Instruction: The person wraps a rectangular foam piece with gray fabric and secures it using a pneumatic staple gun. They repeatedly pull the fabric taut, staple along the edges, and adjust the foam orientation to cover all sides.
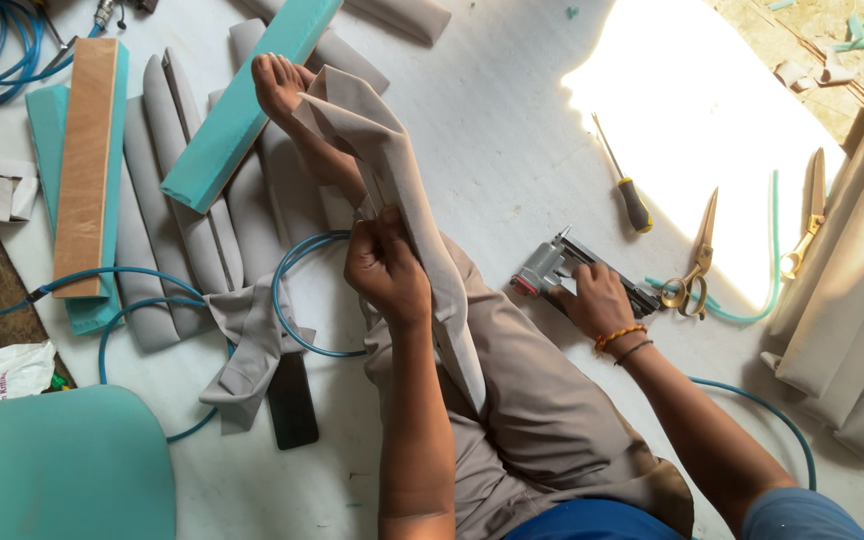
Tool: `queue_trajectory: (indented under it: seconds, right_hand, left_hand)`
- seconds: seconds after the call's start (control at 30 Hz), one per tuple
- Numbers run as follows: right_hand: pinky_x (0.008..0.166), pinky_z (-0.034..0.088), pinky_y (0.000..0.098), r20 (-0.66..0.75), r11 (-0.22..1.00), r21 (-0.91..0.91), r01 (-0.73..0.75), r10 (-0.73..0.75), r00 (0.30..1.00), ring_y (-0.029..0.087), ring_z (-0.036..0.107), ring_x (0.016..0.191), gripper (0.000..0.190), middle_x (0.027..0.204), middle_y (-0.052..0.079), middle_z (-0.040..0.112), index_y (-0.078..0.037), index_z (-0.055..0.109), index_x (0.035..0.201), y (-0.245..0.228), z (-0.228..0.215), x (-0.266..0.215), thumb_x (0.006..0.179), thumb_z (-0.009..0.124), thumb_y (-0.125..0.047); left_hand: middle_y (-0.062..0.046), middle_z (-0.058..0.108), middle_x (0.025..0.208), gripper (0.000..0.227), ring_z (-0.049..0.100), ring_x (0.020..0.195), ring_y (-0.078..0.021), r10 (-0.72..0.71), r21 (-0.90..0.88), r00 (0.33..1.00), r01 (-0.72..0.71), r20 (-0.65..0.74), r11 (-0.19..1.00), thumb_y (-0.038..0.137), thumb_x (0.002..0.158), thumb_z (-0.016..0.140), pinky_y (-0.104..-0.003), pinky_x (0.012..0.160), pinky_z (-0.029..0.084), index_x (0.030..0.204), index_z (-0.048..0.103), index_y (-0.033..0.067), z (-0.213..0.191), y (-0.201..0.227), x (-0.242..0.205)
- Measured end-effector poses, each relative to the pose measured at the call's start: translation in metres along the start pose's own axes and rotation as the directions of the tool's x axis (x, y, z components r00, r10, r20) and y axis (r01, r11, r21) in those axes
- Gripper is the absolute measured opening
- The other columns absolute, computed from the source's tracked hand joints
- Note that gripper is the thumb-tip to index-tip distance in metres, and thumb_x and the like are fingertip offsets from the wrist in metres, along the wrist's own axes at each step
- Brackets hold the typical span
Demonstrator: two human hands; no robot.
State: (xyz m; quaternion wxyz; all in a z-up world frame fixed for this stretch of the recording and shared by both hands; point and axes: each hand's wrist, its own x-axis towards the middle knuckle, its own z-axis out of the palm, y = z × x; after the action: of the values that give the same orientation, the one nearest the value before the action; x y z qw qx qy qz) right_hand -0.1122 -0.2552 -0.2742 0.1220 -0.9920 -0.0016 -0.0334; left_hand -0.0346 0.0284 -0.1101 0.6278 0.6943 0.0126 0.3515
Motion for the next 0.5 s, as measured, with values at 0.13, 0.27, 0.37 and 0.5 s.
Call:
queue_trajectory:
  seconds: [0.13, 0.27, 0.37, 0.5]
  right_hand:
    - [0.079, 0.052, 0.0462, 0.146, 0.998, 0.038, -0.044, 0.038, 0.989, 0.038, 0.063, 0.089, 0.053, 0.099, 0.021, 0.062, -0.001, 0.058, 0.1, 0.015, 0.046, -0.013, 0.086, 0.075, -0.049]
    - [0.08, 0.053, 0.0478, 0.077, 0.998, 0.06, -0.031, 0.026, 0.997, 0.04, 0.063, 0.092, 0.05, 0.101, 0.02, 0.064, -0.001, 0.056, 0.104, 0.006, 0.043, -0.006, 0.083, 0.076, -0.041]
    - [0.077, 0.054, 0.0494, 0.11, 0.983, 0.145, -0.112, 0.096, 0.989, 0.041, 0.066, 0.09, 0.045, 0.098, 0.02, 0.067, -0.004, 0.056, 0.105, 0.001, -0.011, -0.004, 0.08, 0.077, -0.034]
    - [0.067, 0.056, 0.0481, 0.25, 0.937, 0.283, -0.203, 0.133, 0.959, 0.035, 0.072, 0.073, 0.043, 0.083, 0.021, 0.069, -0.003, 0.051, 0.107, -0.002, -0.139, -0.02, 0.082, 0.077, -0.027]
  left_hand:
    - [0.0, 0.052, 0.068, 0.035, 0.048, 0.06, -0.0087, 0.021, 0.084, 1.0, -0.022, 0.013, 0.996, 0.021, 0.105, 0.066, -0.028, 0.056, 0.04, 0.076, 0.056, 0.0041, 0.017, 0.017, -0.009]
    - [-0.006, 0.049, 0.067, 0.04, 0.046, 0.064, -0.0176, 0.105, 0.181, 0.99, -0.121, 0.095, 0.976, 0.021, 0.1, 0.074, -0.035, 0.059, 0.038, 0.071, 0.051, 0.0033, 0.042, 0.04, -0.025]
    - [-0.005, 0.052, 0.064, 0.042, 0.048, 0.067, -0.0209, 0.121, 0.174, 0.987, -0.138, 0.104, 0.975, 0.023, 0.1, 0.074, -0.037, 0.06, 0.04, 0.07, 0.051, 0.0052, 0.062, 0.046, -0.025]
    - [-0.004, 0.052, 0.062, 0.045, 0.046, 0.066, -0.0214, 0.106, 0.199, 0.985, -0.133, 0.138, 0.971, 0.025, 0.1, 0.074, -0.037, 0.061, 0.041, 0.068, 0.049, 0.0069, 0.081, 0.041, -0.027]
